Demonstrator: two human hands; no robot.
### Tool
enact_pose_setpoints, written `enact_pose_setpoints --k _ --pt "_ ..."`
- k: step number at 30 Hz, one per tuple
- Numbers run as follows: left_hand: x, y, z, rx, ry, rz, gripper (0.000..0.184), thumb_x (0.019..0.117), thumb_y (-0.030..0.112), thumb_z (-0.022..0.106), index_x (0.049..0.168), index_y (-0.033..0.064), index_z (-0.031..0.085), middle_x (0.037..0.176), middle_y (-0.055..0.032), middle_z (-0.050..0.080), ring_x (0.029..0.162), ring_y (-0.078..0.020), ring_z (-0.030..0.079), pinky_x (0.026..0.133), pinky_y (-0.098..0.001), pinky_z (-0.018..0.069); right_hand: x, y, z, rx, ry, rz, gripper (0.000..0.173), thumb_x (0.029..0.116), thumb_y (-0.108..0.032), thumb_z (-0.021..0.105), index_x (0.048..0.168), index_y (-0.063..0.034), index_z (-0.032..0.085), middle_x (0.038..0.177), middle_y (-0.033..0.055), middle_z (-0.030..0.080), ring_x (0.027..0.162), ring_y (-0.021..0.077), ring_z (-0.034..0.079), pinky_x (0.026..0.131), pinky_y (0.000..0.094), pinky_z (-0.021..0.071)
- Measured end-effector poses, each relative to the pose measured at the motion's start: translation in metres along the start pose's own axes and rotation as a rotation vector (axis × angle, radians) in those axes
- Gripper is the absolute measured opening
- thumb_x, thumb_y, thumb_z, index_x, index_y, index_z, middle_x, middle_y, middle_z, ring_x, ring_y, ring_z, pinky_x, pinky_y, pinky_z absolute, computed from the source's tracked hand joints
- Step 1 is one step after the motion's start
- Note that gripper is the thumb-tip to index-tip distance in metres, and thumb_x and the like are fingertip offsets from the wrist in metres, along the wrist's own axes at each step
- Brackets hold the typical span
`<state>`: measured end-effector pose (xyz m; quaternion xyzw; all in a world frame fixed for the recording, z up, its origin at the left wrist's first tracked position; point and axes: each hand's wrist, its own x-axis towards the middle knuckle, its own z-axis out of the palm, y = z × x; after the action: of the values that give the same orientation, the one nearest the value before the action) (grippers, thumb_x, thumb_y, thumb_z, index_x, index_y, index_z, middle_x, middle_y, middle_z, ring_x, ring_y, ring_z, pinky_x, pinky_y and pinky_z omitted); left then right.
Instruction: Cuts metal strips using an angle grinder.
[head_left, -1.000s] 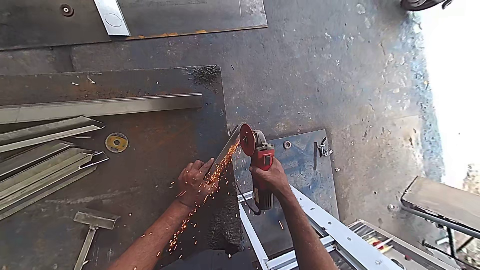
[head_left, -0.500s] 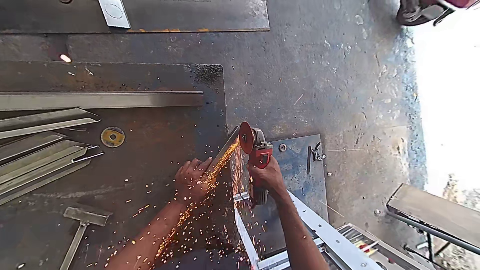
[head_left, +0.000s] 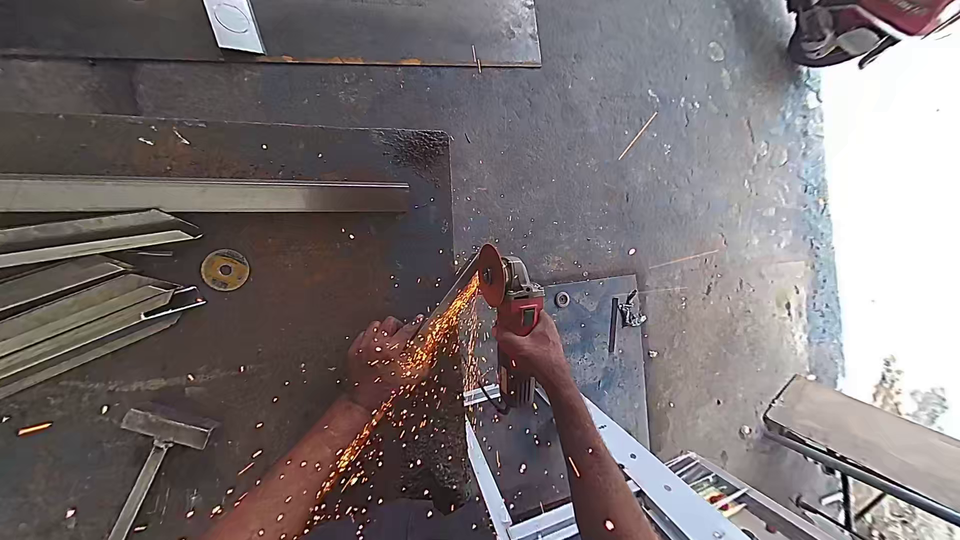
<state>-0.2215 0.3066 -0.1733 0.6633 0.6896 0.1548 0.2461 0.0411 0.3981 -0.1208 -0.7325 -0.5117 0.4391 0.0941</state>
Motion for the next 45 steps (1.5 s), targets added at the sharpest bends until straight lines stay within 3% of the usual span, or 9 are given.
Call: enact_pose_setpoints --k 4,8,11,15,17,23,30,40,45 --pt "0.002 0.002 -0.008 -0.032 -0.065 -0.009 0.051 0.0887 0.049 0.065 0.135 0.027 0.07 0.109 -0.0105 0.073 0.094 -0.0329 0.069 0.073 -0.052 0.0559 -0.001 0.001 0.001 0.006 -0.008 0.011 0.069 0.0662 -0.038 0.084 0.123 -0.0048 0.061 0.099 0.0054 0.072 0.09 0.0138 0.07 0.083 0.0401 0.0589" --pt "0.002 0.005 -0.008 -0.028 -0.061 -0.038 0.061 0.08 0.057 0.067 0.134 0.0277 0.071 0.11 -0.0092 0.074 0.094 -0.0323 0.07 0.075 -0.053 0.0562 -0.003 -0.004 0.001 -0.005 -0.006 0.035 0.07 0.066 -0.034 0.084 0.124 -0.0035 0.06 0.1 0.0075 0.071 0.092 0.0153 0.07 0.085 0.0414 0.0578" --pt "0.005 0.009 -0.015 -0.013 -0.127 -0.086 0.051 0.0949 0.056 0.055 0.136 0.0286 0.069 0.118 -0.0124 0.074 0.103 -0.0358 0.071 0.085 -0.0554 0.0544 -0.001 -0.006 0.002 -0.017 0.004 0.033 0.068 0.0673 -0.034 0.084 0.123 -0.0033 0.061 0.1 0.0076 0.071 0.092 0.0164 0.07 0.085 0.0424 0.0578" --pt "0.003 0.009 -0.014 -0.014 -0.084 -0.041 0.041 0.0951 0.032 0.061 0.135 0.0276 0.07 0.11 -0.0112 0.073 0.095 -0.0352 0.069 0.075 -0.0532 0.056 0.003 -0.005 0.003 -0.038 0.011 0.039 0.067 0.0679 -0.036 0.085 0.122 -0.004 0.062 0.101 0.0079 0.072 0.093 0.0174 0.07 0.085 0.0436 0.0584" --pt "0.004 0.011 -0.021 -0.033 -0.189 -0.075 0.04 0.1037 0.032 0.053 0.142 0.0269 0.064 0.124 -0.0141 0.071 0.111 -0.0397 0.067 0.09 -0.0568 0.0526 0.002 -0.007 0.002 -0.043 0.008 0.044 0.067 0.0686 -0.035 0.085 0.123 -0.0037 0.062 0.102 0.0083 0.071 0.094 0.0178 0.07 0.086 0.0439 0.0577" --pt "0.002 0.003 -0.009 -0.043 -0.047 -0.011 0.063 0.0786 0.057 0.067 0.133 0.0256 0.072 0.11 -0.0117 0.074 0.095 -0.035 0.07 0.074 -0.0542 0.0562 0.001 -0.005 0.001 -0.064 0.008 0.018 0.072 0.0659 -0.033 0.086 0.126 -0.0023 0.06 0.105 0.0101 0.071 0.097 0.0174 0.069 0.088 0.0424 0.0561" --pt "0.001 0.001 0.002 0.002 0.038 0.005 0.064 0.0739 0.059 0.069 0.13 0.0296 0.073 0.1 -0.0054 0.073 0.085 -0.027 0.068 0.067 -0.0451 0.0549 0.004 -0.003 0.002 -0.066 -0.003 0.021 0.069 0.0682 -0.034 0.085 0.126 -0.0049 0.06 0.105 0.0069 0.071 0.096 0.0148 0.069 0.088 0.0409 0.0572" --pt "0.001 0.001 -0.002 0.027 -0.006 0.001 0.066 0.0756 0.06 0.07 0.135 0.0304 0.07 0.105 -0.0053 0.073 0.092 -0.0263 0.069 0.073 -0.0457 0.0566 -0.048 0.022 -0.003 0.15 0.078 0.004 0.062 0.0651 -0.035 0.086 0.116 -0.0054 0.064 0.095 0.0038 0.072 0.085 0.0122 0.071 0.08 0.0371 0.0608" --pt "-0.009 0.003 -0.013 0.017 -0.063 -0.016 0.092 0.0699 0.081 0.071 0.136 0.0174 0.067 0.114 -0.0094 0.072 0.1 -0.0274 0.069 0.086 -0.0457 0.0573 -0.099 0.063 -0.001 0.312 0.127 0.052 0.063 0.064 -0.034 0.087 0.115 -0.0046 0.065 0.093 0.005 0.073 0.083 0.0143 0.073 0.077 0.0379 0.0631"
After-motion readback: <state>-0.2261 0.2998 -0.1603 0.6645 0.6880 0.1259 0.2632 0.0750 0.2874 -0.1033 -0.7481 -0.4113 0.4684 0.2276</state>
